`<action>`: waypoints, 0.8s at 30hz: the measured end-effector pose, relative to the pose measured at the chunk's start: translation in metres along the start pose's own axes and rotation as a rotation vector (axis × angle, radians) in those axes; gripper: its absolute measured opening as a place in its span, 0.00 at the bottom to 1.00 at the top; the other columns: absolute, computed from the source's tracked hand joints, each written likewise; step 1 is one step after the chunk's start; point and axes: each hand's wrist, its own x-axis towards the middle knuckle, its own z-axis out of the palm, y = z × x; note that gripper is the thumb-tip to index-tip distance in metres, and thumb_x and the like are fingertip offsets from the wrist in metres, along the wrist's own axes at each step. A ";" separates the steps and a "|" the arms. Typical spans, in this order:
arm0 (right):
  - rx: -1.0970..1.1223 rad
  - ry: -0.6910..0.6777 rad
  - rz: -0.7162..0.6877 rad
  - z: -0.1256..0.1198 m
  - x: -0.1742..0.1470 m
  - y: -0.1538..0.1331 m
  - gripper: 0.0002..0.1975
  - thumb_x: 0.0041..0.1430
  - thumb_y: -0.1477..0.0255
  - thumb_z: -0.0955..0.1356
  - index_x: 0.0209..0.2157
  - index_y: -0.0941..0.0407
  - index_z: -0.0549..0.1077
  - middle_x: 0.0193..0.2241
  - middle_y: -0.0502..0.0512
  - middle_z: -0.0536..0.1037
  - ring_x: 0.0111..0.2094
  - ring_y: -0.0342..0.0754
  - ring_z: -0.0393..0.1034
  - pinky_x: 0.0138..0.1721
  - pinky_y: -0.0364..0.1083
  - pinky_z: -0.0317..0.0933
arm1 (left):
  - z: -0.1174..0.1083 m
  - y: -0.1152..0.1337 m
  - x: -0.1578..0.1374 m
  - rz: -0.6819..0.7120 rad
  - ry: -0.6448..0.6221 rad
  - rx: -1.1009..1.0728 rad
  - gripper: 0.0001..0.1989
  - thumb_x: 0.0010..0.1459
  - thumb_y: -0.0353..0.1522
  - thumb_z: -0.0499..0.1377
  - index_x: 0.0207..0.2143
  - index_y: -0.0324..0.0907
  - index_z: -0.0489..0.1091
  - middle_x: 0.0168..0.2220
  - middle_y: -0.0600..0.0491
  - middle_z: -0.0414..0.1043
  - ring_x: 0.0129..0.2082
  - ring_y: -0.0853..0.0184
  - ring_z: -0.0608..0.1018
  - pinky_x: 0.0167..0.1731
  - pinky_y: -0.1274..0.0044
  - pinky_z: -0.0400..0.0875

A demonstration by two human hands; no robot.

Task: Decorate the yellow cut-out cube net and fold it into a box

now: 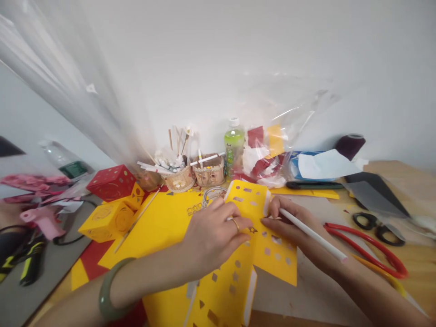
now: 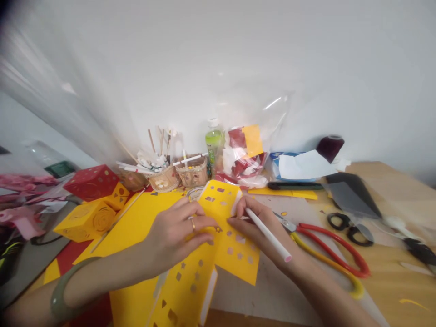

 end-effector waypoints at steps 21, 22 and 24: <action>0.090 0.056 0.078 0.000 0.002 0.001 0.15 0.47 0.67 0.70 0.22 0.55 0.57 0.19 0.44 0.61 0.20 0.39 0.56 0.20 0.39 0.48 | 0.013 -0.004 0.002 -0.008 0.050 -0.092 0.07 0.59 0.29 0.54 0.29 0.38 0.68 0.29 0.54 0.71 0.30 0.69 0.70 0.30 0.77 0.65; 0.077 0.083 0.091 0.000 0.002 0.001 0.15 0.46 0.66 0.70 0.22 0.55 0.57 0.18 0.43 0.61 0.19 0.39 0.55 0.20 0.38 0.47 | 0.009 -0.006 0.000 -0.002 0.048 -0.121 0.06 0.59 0.28 0.54 0.29 0.38 0.68 0.30 0.53 0.71 0.30 0.69 0.70 0.31 0.77 0.65; 0.062 0.119 0.099 -0.001 0.003 0.000 0.15 0.46 0.65 0.70 0.23 0.55 0.58 0.18 0.43 0.62 0.19 0.39 0.55 0.20 0.39 0.46 | -0.001 -0.013 -0.005 0.002 0.035 -0.172 0.06 0.59 0.28 0.54 0.28 0.38 0.68 0.30 0.53 0.71 0.31 0.70 0.71 0.33 0.78 0.66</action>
